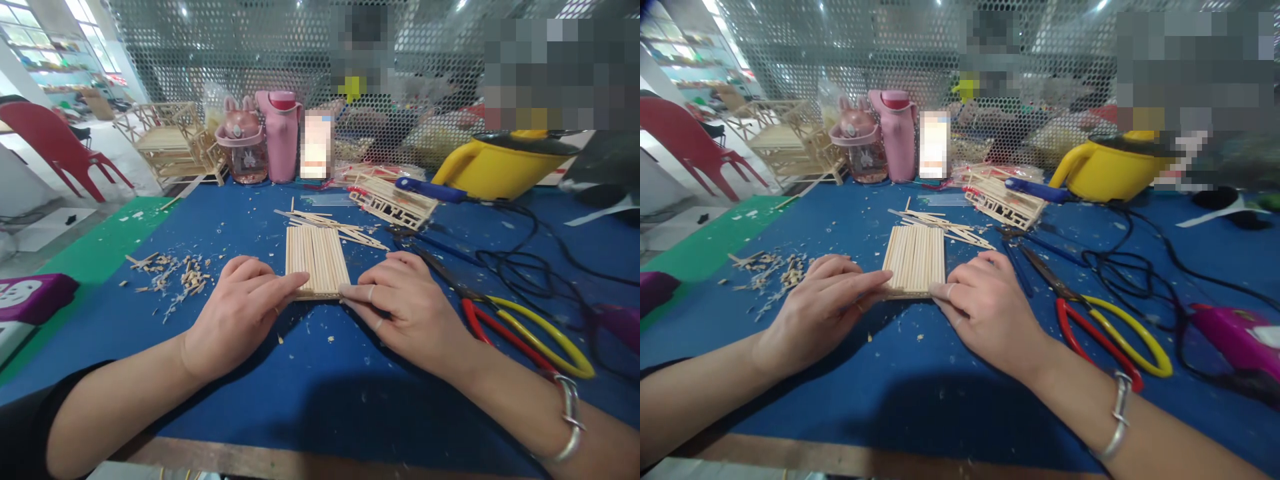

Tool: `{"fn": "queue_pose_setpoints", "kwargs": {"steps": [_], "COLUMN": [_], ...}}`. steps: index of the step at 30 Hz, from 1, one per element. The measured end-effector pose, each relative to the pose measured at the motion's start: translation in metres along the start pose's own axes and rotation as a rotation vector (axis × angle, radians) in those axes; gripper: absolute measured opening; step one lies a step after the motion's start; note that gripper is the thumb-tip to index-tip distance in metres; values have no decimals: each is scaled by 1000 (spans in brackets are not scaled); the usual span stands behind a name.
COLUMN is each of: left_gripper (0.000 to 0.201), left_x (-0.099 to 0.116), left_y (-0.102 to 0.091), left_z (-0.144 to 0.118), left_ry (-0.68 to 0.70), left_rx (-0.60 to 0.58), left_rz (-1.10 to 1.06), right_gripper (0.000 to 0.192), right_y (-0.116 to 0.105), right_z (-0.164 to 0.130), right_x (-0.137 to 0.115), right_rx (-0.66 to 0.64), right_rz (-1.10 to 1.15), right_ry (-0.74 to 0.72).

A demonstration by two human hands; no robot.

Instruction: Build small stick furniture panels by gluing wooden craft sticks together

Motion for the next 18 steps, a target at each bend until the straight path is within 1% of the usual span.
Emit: {"fn": "queue_pose_setpoints", "kwargs": {"steps": [3,5,9,13,18], "left_gripper": [28,29,29,30,29], "left_x": [-2,-1,7,18,27], "left_y": [-2,-2,4,10,11], "left_z": [-1,-1,6,14,17], "left_ry": [-59,-71,24,135,215], "left_rx": [4,8,-4,-47,-88], "left_rz": [-13,-14,-20,2,63], "right_gripper": [13,14,15,16,17], "right_y": [0,0,0,-1,-1], "right_z": [-1,-1,-2,-2,-2], "right_x": [0,1,1,0,-2], "right_rx": [2,0,-13,-28,-24], "right_rz": [-19,-29,-34,-24,-6], "right_ry": [1,0,-3,5,10]}}
Point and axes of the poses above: each hand's wrist, its own z-axis towards the middle knuckle, its own y-axis out of the palm, x = y × z, the point moved 3 cm from there along z, towards the middle knuckle, and after that the axes turned 5 degrees about -z, right-handed, at the moved point
